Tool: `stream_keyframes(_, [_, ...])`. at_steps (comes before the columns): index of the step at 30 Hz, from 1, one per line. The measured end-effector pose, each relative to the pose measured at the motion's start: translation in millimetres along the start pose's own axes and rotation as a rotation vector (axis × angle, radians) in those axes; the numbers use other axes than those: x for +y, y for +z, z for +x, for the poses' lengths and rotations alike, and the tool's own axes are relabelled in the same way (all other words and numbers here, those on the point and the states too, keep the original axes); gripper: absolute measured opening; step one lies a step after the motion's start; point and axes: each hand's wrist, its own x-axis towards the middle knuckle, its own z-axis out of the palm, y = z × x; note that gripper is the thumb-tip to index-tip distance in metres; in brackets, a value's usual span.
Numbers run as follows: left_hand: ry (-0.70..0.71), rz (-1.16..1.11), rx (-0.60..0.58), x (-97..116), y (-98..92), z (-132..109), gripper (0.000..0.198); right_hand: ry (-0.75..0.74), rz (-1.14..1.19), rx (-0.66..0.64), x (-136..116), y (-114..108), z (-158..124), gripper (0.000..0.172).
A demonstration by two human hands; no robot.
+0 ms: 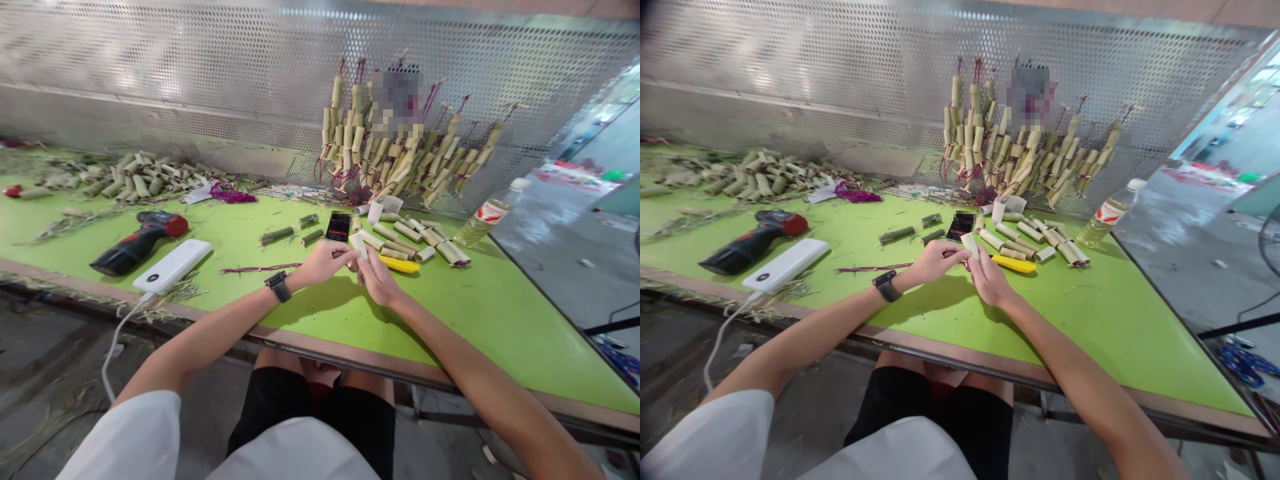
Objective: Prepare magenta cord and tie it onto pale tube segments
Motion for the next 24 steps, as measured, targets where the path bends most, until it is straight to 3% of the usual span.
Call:
stream_keyframes(11, [-0.039,-0.188,-0.050,-8,3.6,3,0.047,-0.052,-0.206,0.117,-13,-2,2,0.042])
stream_keyframes(19, [-0.064,-0.223,-0.069,-14,6.1,5,0.050,-0.055,-0.251,0.184,-15,0,3,0.039])
stream_keyframes(24, [-0.050,-0.226,-0.075,-7,6.2,4,0.053,-0.012,-0.188,0.199,-12,2,3,0.046])
